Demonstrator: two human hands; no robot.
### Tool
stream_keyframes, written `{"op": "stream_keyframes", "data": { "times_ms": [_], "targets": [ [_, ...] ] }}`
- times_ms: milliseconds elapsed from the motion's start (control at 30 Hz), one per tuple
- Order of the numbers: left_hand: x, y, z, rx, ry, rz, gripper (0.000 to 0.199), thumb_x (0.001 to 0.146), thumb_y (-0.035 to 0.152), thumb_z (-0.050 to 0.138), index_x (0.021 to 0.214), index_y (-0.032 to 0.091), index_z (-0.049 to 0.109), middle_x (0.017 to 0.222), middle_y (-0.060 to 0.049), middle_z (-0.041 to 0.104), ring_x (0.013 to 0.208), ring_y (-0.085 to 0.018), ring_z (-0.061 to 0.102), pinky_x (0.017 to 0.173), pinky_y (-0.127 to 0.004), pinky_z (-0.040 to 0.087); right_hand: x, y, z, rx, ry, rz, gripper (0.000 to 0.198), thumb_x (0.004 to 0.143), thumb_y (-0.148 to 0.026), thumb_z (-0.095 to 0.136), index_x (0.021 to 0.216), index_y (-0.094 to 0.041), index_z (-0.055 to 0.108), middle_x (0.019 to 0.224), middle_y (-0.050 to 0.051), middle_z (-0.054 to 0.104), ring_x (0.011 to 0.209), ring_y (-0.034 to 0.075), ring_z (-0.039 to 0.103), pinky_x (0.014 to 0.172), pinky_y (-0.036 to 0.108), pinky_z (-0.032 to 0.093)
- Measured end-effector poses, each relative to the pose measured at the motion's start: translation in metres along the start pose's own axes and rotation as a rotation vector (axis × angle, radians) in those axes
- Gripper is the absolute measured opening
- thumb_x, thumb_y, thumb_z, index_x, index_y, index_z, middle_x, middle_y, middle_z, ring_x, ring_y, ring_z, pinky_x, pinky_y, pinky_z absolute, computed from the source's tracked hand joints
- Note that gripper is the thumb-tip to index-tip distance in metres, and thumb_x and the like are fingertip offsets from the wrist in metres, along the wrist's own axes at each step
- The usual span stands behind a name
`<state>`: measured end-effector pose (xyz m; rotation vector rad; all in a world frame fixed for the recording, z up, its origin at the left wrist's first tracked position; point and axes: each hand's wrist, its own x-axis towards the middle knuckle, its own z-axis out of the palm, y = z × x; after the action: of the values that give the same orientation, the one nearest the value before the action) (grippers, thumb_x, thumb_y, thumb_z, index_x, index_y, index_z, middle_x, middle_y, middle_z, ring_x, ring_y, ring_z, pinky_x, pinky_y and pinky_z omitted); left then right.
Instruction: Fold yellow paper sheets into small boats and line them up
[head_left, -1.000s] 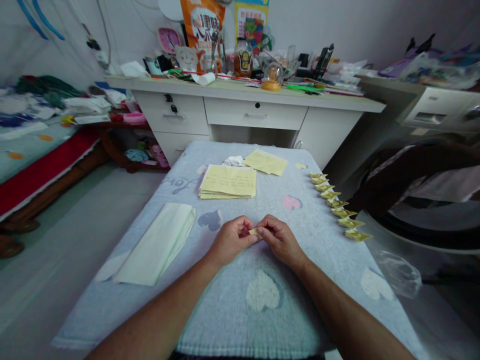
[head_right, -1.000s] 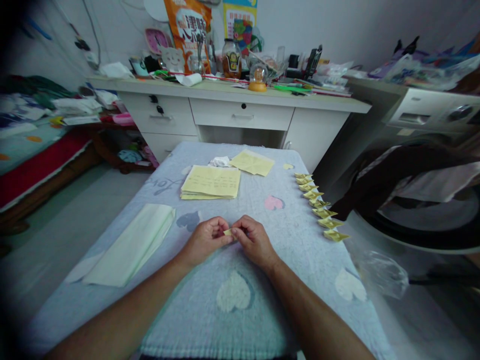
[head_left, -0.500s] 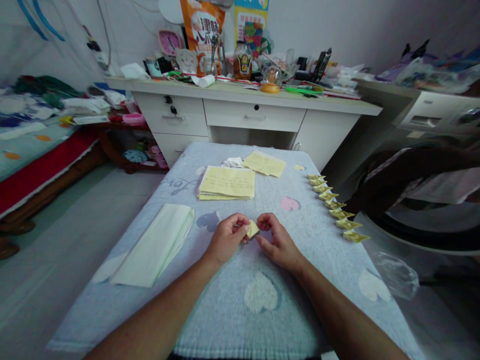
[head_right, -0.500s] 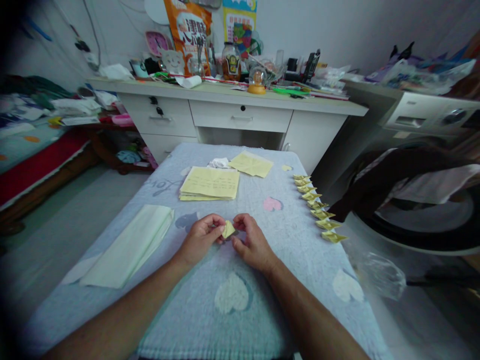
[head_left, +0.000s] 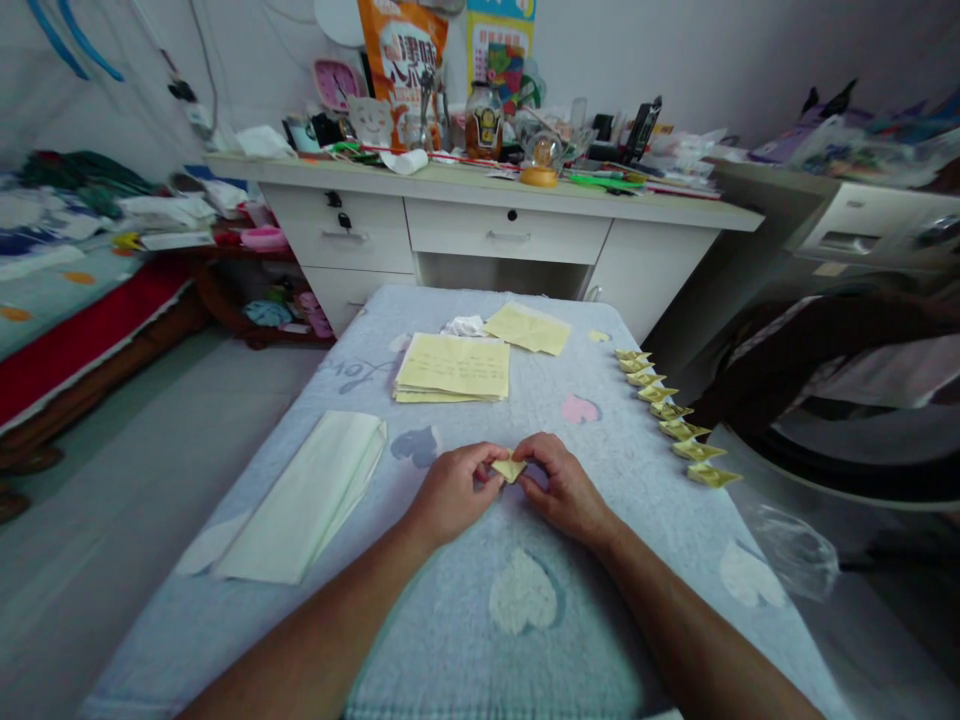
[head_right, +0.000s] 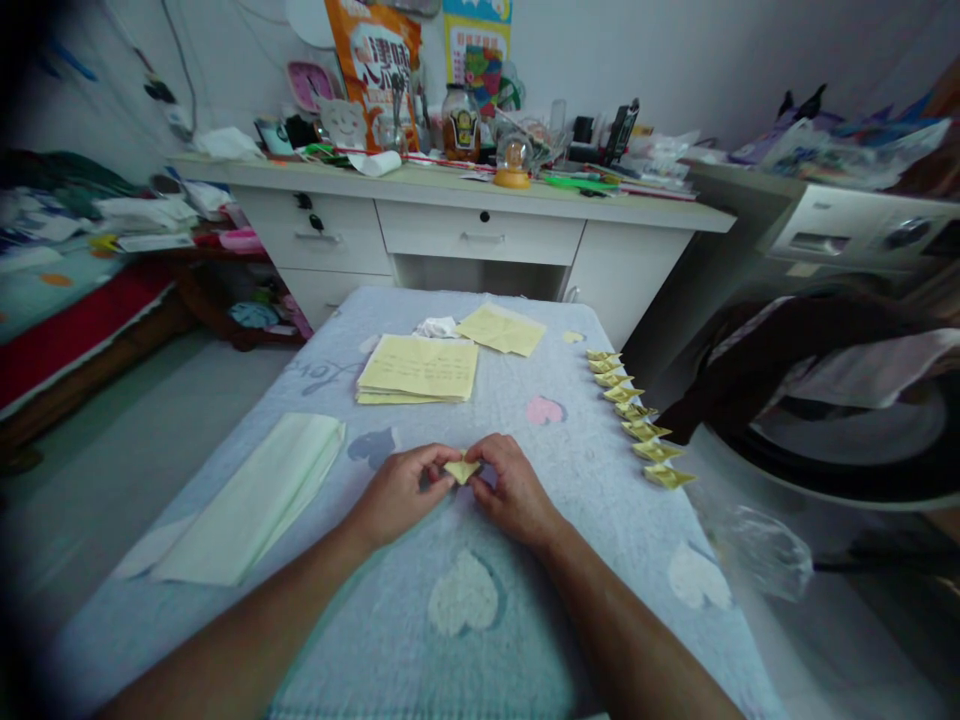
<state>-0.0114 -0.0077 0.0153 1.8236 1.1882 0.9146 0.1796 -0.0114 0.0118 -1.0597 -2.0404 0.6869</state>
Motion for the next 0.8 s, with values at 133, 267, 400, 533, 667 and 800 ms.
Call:
{"op": "stream_keyframes", "data": {
  "times_ms": [133,267,400,533,667,800],
  "targets": [
    [-0.001,-0.002,0.002,0.126,-0.036,0.067,0.025,0.076,0.015,0.063,0.097,0.026,0.07,0.086,-0.001,0.071,0.074,-0.017,0.061,0.071,-0.027,0.043,0.0,0.001,-0.002,-0.048,-0.042,0.008,0.035,0.069,0.0,0.055,0.097,-0.021,0.056,0.094,0.004,0.06,0.091,0.02,0.052,0.083,0.035,0.04],
    [-0.002,-0.006,0.002,0.257,-0.064,0.121,0.021,0.078,0.016,0.063,0.096,0.024,0.069,0.092,-0.004,0.068,0.089,-0.021,0.06,0.08,-0.031,0.043,0.0,0.002,0.0,-0.128,-0.088,0.011,0.031,0.07,-0.002,0.057,0.095,-0.02,0.058,0.091,0.003,0.06,0.09,0.02,0.051,0.084,0.036,0.038],
    [-0.002,-0.011,0.004,0.341,-0.043,0.138,0.02,0.076,0.015,0.064,0.094,0.023,0.069,0.094,-0.005,0.064,0.094,-0.022,0.058,0.083,-0.032,0.044,-0.001,0.003,0.005,-0.218,-0.125,0.021,0.028,0.071,-0.005,0.058,0.094,-0.019,0.06,0.092,0.004,0.059,0.091,0.021,0.049,0.083,0.036,0.036],
    [-0.002,-0.012,0.004,0.359,-0.071,0.133,0.019,0.077,0.014,0.064,0.094,0.023,0.069,0.093,-0.004,0.065,0.093,-0.021,0.058,0.083,-0.031,0.044,-0.001,0.003,0.005,-0.253,-0.136,0.024,0.023,0.074,-0.009,0.061,0.095,-0.019,0.062,0.094,0.006,0.058,0.093,0.022,0.048,0.082,0.036,0.037],
    [-0.003,-0.013,0.003,0.372,-0.084,0.126,0.013,0.079,0.015,0.065,0.09,0.022,0.069,0.093,-0.003,0.066,0.09,-0.019,0.059,0.08,-0.029,0.045,-0.002,0.003,0.006,-0.275,-0.128,0.004,0.018,0.078,-0.015,0.064,0.095,-0.019,0.064,0.095,0.006,0.059,0.092,0.022,0.048,0.081,0.036,0.036],
    [-0.003,-0.014,0.0,0.448,-0.108,0.206,0.009,0.084,0.018,0.063,0.089,0.022,0.069,0.089,-0.001,0.066,0.088,-0.017,0.058,0.079,-0.028,0.044,-0.005,0.006,0.009,-0.321,-0.097,-0.033,0.016,0.082,-0.017,0.063,0.097,-0.021,0.067,0.094,0.006,0.059,0.092,0.021,0.048,0.08,0.035,0.036]
  ]
}}
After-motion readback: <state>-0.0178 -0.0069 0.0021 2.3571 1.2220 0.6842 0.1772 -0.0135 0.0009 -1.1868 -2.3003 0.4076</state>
